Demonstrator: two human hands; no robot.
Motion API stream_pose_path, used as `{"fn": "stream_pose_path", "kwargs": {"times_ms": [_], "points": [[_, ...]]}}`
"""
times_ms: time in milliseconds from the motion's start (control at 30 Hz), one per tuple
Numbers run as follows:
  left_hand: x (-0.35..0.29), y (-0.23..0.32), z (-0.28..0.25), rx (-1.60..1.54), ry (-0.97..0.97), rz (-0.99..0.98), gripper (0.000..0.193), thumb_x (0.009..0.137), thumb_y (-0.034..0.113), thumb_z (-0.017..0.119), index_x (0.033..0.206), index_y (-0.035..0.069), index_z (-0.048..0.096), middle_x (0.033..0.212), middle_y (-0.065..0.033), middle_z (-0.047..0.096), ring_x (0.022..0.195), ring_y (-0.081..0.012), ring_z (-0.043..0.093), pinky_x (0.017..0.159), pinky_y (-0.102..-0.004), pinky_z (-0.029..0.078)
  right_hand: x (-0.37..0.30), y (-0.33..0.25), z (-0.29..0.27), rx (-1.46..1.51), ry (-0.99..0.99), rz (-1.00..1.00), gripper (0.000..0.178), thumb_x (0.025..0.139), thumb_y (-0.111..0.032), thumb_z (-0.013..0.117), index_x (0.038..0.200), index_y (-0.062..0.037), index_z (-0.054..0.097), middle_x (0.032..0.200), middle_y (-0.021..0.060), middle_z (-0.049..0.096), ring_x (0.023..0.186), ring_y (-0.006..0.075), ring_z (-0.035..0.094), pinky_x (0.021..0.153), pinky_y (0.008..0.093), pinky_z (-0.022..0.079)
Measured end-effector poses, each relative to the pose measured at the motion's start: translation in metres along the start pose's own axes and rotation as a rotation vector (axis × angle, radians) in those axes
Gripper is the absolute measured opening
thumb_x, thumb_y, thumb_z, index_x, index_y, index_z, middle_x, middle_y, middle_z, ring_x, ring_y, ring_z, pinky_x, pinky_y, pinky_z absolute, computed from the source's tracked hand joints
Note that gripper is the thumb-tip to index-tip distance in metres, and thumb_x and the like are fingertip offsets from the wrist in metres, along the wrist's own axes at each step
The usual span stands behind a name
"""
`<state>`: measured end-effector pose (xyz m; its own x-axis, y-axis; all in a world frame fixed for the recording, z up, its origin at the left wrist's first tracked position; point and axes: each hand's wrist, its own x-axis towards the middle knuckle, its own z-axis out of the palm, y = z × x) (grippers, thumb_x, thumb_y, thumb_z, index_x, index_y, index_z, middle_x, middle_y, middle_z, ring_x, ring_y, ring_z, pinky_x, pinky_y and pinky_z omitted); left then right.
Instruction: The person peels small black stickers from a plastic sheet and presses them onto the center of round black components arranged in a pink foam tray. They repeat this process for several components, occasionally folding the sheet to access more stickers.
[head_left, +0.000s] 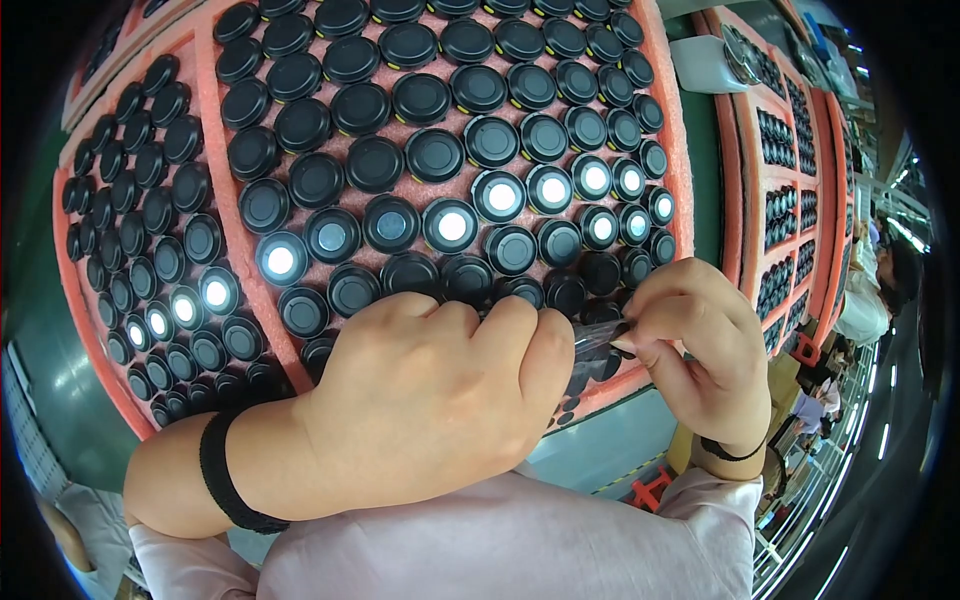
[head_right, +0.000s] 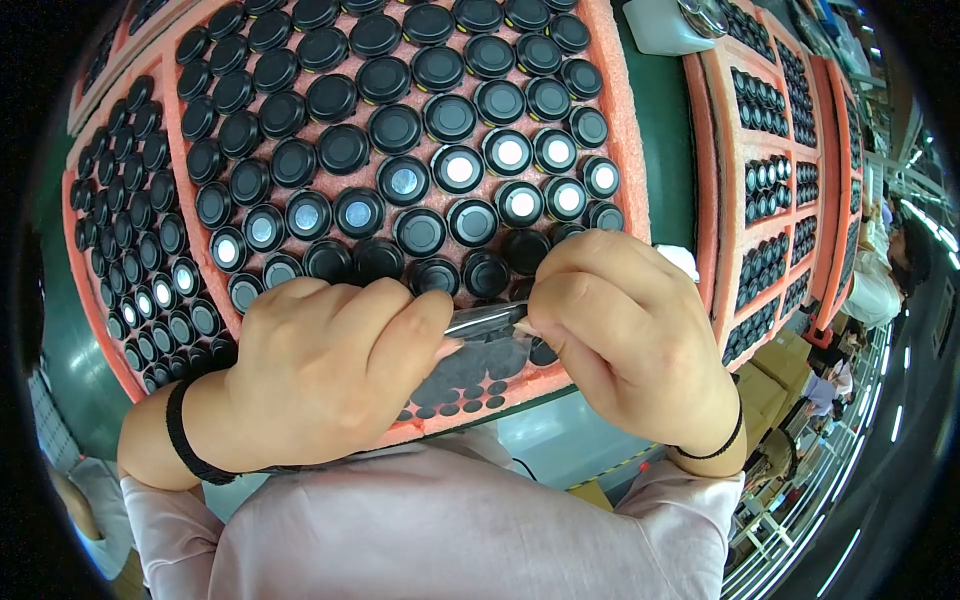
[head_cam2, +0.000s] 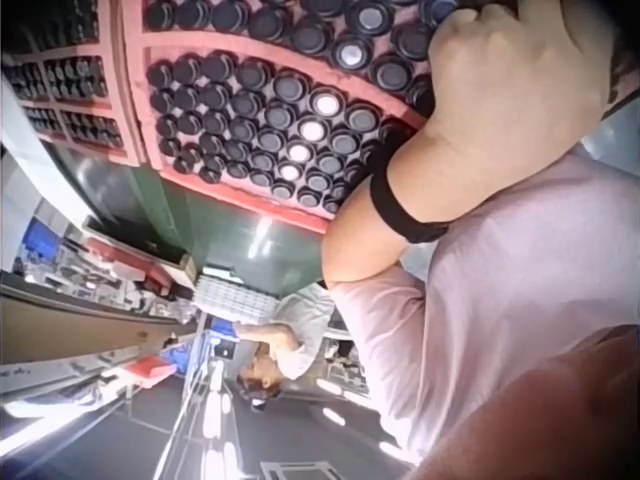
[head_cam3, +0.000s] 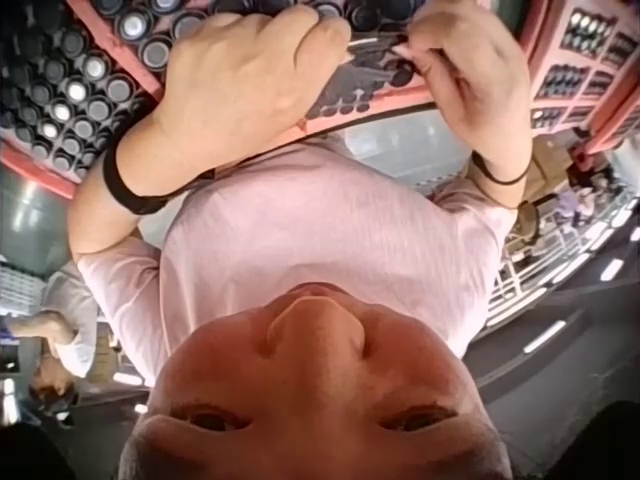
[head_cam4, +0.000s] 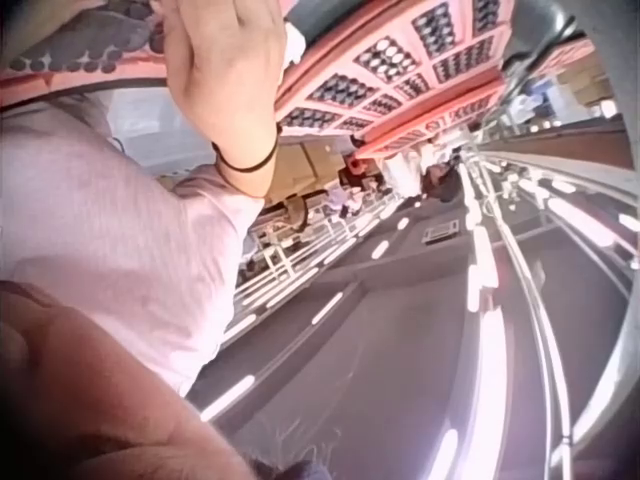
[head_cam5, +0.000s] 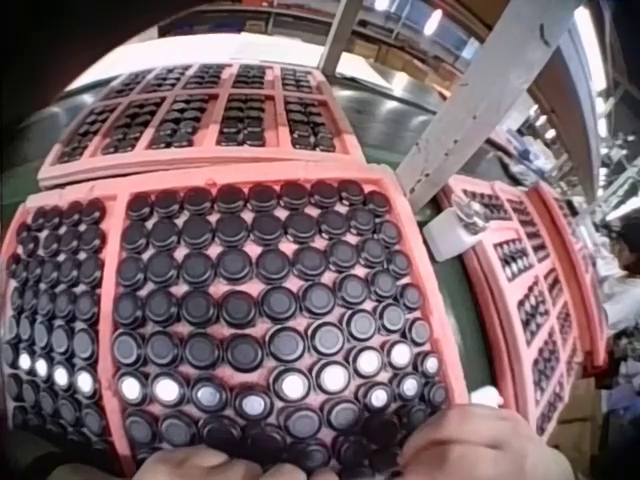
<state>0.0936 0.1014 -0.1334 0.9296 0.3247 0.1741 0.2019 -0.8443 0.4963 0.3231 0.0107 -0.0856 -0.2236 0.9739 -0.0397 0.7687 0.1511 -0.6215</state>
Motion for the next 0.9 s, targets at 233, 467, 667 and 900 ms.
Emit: {"fn": "stream_pose_path", "kwargs": {"times_ms": [233,467,667,900], "points": [[-0.0003,0.0009,0.0014,0.024,0.027,0.010,0.030,0.083,0.022,0.071,0.107,0.004,0.068,0.078,-0.0008,0.052,0.055,-0.0134,0.052,0.049,-0.0291,0.040,-0.0001,-0.0002,0.0032,-0.016,0.029,0.008,0.026,0.072,0.007,0.079,0.091,-0.0016,0.064,0.089,0.0107,0.065,0.081,0.0271,0.063,0.069,0.0358,0.050],[0.0002,0.0025,0.0015,0.052,0.036,0.017,0.028,0.082,0.021,0.071,0.105,0.004,0.068,0.078,-0.0005,0.052,0.054,-0.0132,0.051,0.049,-0.0289,0.039,0.0002,-0.0003,0.0042,-0.009,0.025,0.006,0.028,0.072,0.007,0.079,0.093,-0.0022,0.064,0.088,0.0107,0.064,0.082,0.0275,0.063,0.070,0.0361,0.050],[-0.0004,0.0040,0.0031,0.075,0.025,0.022,0.027,0.082,0.019,0.070,0.105,0.005,0.068,0.078,-0.0002,0.052,0.054,-0.0128,0.051,0.048,-0.0285,0.039,0.0014,0.0004,0.0037,-0.022,-0.005,-0.006,0.028,0.072,0.006,0.080,0.091,-0.0032,0.063,0.088,0.0108,0.064,0.082,0.0284,0.063,0.070,0.0373,0.050],[0.0000,0.0048,0.0016,0.038,0.007,-0.001,0.027,0.081,0.019,0.071,0.105,0.006,0.068,0.077,-0.0001,0.052,0.053,-0.0132,0.052,0.048,-0.0293,0.041,0.0008,0.0036,0.0019,-0.024,-0.021,-0.041,0.025,0.073,0.006,0.077,0.089,-0.0044,0.061,0.088,0.0114,0.063,0.081,0.0287,0.062,0.068,0.0374,0.049]]}}
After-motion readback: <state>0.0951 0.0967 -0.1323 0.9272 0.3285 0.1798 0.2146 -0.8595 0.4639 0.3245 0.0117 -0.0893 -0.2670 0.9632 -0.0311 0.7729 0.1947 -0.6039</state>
